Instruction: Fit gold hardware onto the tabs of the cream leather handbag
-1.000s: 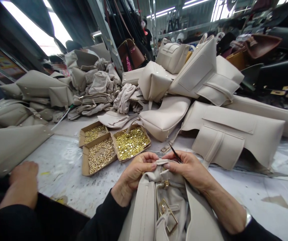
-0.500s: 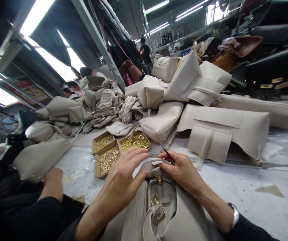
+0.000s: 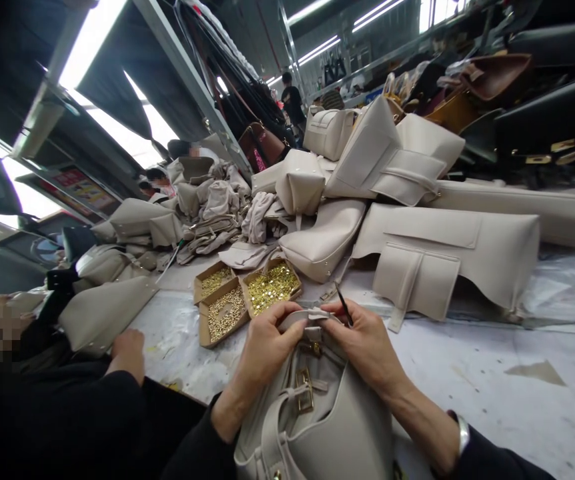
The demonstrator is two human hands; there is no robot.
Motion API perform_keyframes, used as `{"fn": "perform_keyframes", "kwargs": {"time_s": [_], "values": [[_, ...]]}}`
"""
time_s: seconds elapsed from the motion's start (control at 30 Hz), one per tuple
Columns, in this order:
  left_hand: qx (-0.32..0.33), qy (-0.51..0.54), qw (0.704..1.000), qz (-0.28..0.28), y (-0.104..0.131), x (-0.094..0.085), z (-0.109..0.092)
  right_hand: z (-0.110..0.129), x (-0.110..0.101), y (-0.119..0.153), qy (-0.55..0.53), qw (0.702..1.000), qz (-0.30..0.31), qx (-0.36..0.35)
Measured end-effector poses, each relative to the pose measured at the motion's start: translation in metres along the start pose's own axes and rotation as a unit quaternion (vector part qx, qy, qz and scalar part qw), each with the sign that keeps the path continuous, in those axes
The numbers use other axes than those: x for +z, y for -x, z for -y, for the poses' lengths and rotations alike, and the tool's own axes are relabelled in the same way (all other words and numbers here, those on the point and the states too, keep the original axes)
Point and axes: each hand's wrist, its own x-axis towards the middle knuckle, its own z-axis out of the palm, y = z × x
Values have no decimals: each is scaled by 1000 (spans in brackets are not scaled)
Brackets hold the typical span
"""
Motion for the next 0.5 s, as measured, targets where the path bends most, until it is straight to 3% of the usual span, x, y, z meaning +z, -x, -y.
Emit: {"fn": "perform_keyframes", "kwargs": {"time_s": [0.07,0.2,0.27,0.5], "values": [[-5,-9,1000,20,-1,2,-1,0,2,-1,-11,1000,0,21],[-123,142,977,97,-5,10,6,1,3,-4,-19,997,1,73],[-163,188,963,106,-7,15,12,2,2,-6,-22,996,8,89],[-182,229,950,114,-8,22,18,2,-1,-7,9,996,19,87]]}}
